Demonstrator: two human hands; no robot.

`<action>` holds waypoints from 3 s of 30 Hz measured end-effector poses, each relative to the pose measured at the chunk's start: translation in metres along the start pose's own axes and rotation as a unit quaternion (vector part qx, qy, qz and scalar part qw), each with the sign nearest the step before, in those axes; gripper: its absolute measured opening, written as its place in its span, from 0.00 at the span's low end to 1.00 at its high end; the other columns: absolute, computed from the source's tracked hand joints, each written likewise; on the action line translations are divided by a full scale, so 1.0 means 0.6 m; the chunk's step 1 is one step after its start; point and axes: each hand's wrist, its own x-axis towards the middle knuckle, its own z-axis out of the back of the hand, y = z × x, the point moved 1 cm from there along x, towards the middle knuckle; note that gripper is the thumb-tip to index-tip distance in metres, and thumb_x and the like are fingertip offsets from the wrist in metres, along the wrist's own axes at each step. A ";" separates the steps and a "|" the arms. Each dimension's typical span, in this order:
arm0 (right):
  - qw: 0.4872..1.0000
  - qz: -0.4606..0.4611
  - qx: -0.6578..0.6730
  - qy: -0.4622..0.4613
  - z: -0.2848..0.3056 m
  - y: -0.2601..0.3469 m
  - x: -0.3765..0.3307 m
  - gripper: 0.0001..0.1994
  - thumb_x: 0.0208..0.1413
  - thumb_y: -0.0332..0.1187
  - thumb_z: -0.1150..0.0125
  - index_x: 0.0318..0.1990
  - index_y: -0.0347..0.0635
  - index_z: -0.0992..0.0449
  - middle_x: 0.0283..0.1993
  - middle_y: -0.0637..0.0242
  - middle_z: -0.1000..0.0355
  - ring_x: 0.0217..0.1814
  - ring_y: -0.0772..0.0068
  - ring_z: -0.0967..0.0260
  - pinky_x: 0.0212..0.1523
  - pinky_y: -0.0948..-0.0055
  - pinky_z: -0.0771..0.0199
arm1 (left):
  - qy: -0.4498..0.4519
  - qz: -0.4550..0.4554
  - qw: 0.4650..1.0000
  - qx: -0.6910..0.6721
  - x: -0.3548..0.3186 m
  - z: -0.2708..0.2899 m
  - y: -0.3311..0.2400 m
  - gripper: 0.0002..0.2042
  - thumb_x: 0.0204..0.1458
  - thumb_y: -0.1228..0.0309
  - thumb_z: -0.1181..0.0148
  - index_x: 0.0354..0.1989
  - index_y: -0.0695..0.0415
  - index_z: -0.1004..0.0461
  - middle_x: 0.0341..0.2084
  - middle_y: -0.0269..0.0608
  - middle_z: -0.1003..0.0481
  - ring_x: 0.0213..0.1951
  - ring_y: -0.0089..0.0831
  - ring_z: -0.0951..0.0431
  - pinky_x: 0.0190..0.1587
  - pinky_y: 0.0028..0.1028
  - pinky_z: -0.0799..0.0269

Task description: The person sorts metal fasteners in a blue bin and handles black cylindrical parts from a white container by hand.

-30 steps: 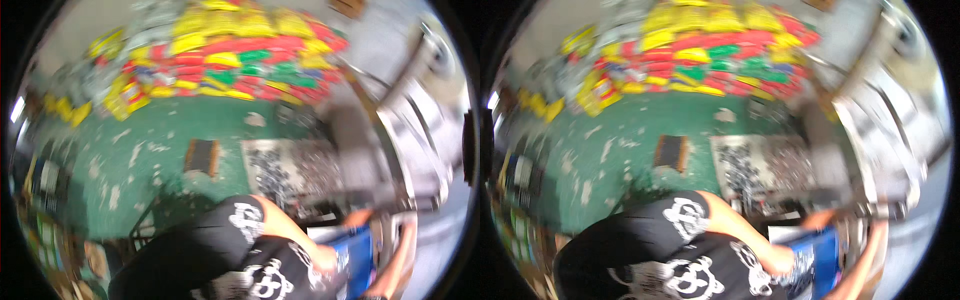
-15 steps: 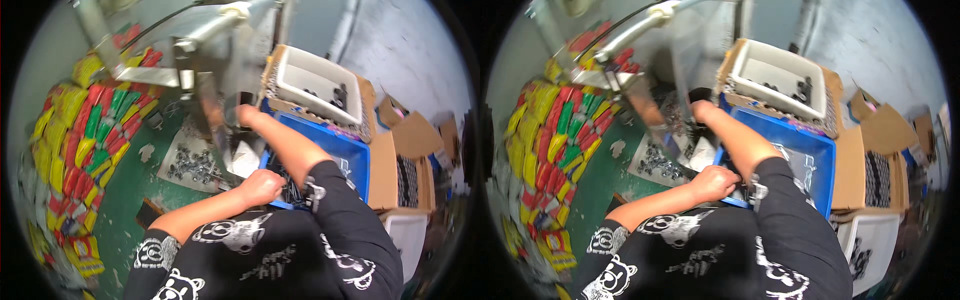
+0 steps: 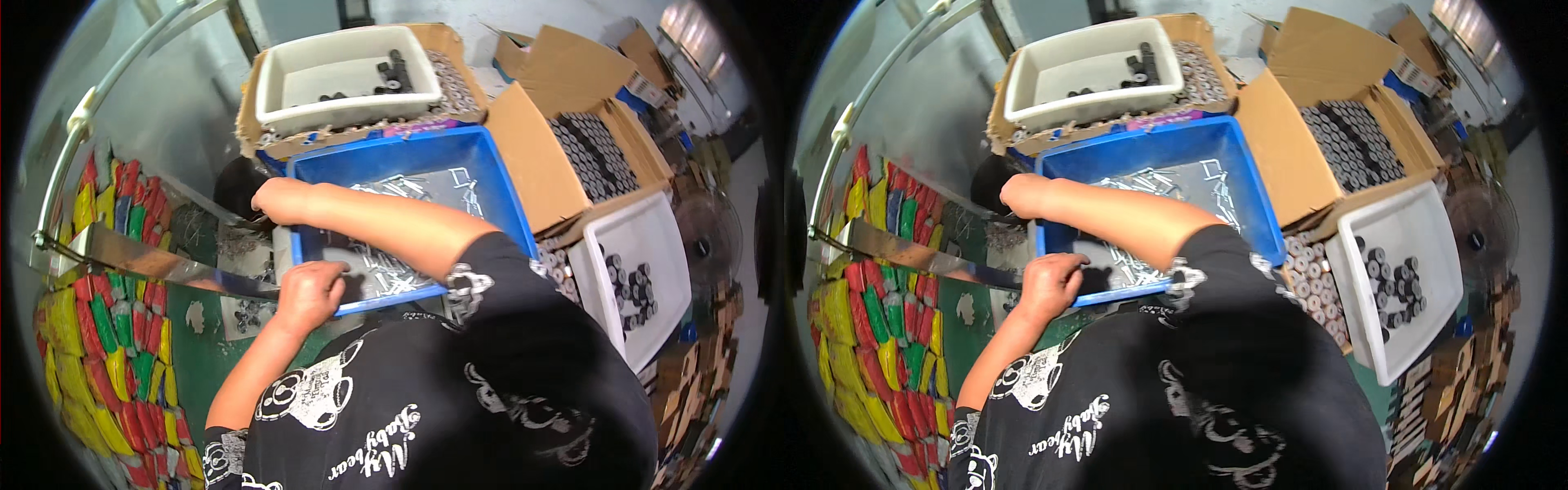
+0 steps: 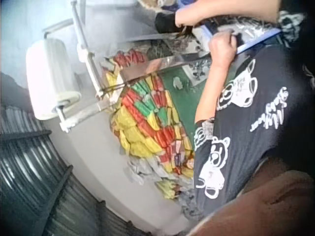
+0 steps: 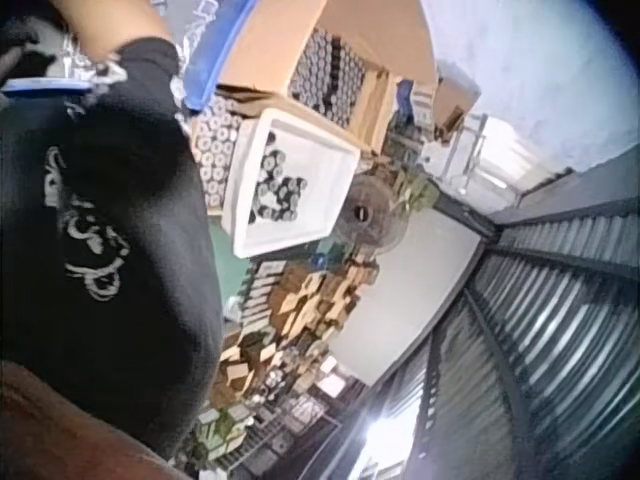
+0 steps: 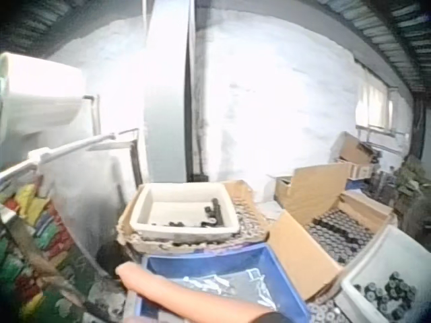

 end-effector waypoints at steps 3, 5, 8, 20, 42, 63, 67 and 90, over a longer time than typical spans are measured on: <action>0.994 -0.032 0.000 -0.103 0.082 -0.028 -0.169 0.15 0.49 0.29 0.45 0.45 0.43 0.21 0.38 0.49 0.23 0.44 0.49 0.25 0.46 0.54 0.27 | -0.013 -0.009 1.000 0.003 -0.007 -0.006 0.008 0.08 0.42 0.77 0.43 0.32 0.58 0.22 0.25 0.46 0.22 0.30 0.43 0.21 0.36 0.37 0.26; 0.966 -0.238 -0.099 0.013 0.127 -0.075 -0.268 0.15 0.50 0.32 0.43 0.47 0.40 0.22 0.43 0.48 0.24 0.48 0.49 0.25 0.48 0.50 0.27 | 0.002 0.011 1.000 0.023 -0.018 -0.008 0.017 0.09 0.43 0.73 0.41 0.34 0.57 0.21 0.30 0.47 0.21 0.35 0.45 0.21 0.40 0.39 0.26; 0.852 -0.380 -0.277 0.229 0.122 -0.125 -0.391 0.17 0.51 0.36 0.40 0.49 0.43 0.21 0.55 0.49 0.29 0.59 0.49 0.33 0.53 0.45 0.33 | 0.002 0.037 0.998 0.053 -0.023 -0.017 0.025 0.09 0.45 0.73 0.41 0.35 0.57 0.21 0.34 0.47 0.21 0.38 0.45 0.21 0.44 0.38 0.27; 0.886 -0.329 -0.250 0.213 0.035 -0.212 -0.520 0.17 0.56 0.37 0.48 0.49 0.41 0.23 0.52 0.51 0.28 0.54 0.51 0.31 0.53 0.50 0.32 | 0.084 0.041 0.995 0.035 -0.010 -0.004 -0.006 0.11 0.54 0.78 0.46 0.43 0.65 0.23 0.39 0.49 0.20 0.41 0.40 0.21 0.48 0.32 0.29; 0.916 -0.332 -0.208 0.090 0.077 -0.268 -0.467 0.11 0.56 0.24 0.49 0.40 0.31 0.21 0.40 0.51 0.22 0.41 0.62 0.23 0.44 0.67 0.22 | -0.021 0.029 0.999 0.016 -0.010 -0.009 -0.003 0.09 0.45 0.76 0.44 0.34 0.57 0.21 0.27 0.48 0.22 0.32 0.46 0.21 0.36 0.37 0.26; 0.861 -0.471 -0.153 0.112 0.057 -0.226 -0.443 0.14 0.48 0.36 0.35 0.38 0.35 0.20 0.39 0.47 0.24 0.40 0.49 0.25 0.43 0.60 0.24 | -0.044 -0.040 0.996 -0.070 -0.014 -0.007 0.027 0.06 0.44 0.75 0.43 0.31 0.58 0.22 0.25 0.48 0.23 0.31 0.47 0.22 0.34 0.39 0.26; 0.649 -0.502 0.534 -0.205 0.114 -0.212 -0.467 0.10 0.58 0.35 0.41 0.28 0.42 0.28 0.19 0.68 0.34 0.18 0.80 0.38 0.16 0.78 0.41 | -0.057 -0.053 0.992 -0.099 -0.014 -0.006 0.033 0.06 0.44 0.75 0.43 0.30 0.58 0.22 0.24 0.47 0.23 0.30 0.46 0.22 0.35 0.39 0.26; 0.767 -0.309 0.561 -0.036 0.115 0.000 -0.204 0.07 0.62 0.33 0.46 0.36 0.39 0.31 0.23 0.71 0.35 0.17 0.88 0.45 0.12 0.87 0.52 | -0.020 -0.073 0.992 -0.105 -0.019 -0.009 0.046 0.04 0.43 0.74 0.44 0.28 0.59 0.26 0.22 0.46 0.25 0.30 0.45 0.23 0.34 0.41 0.28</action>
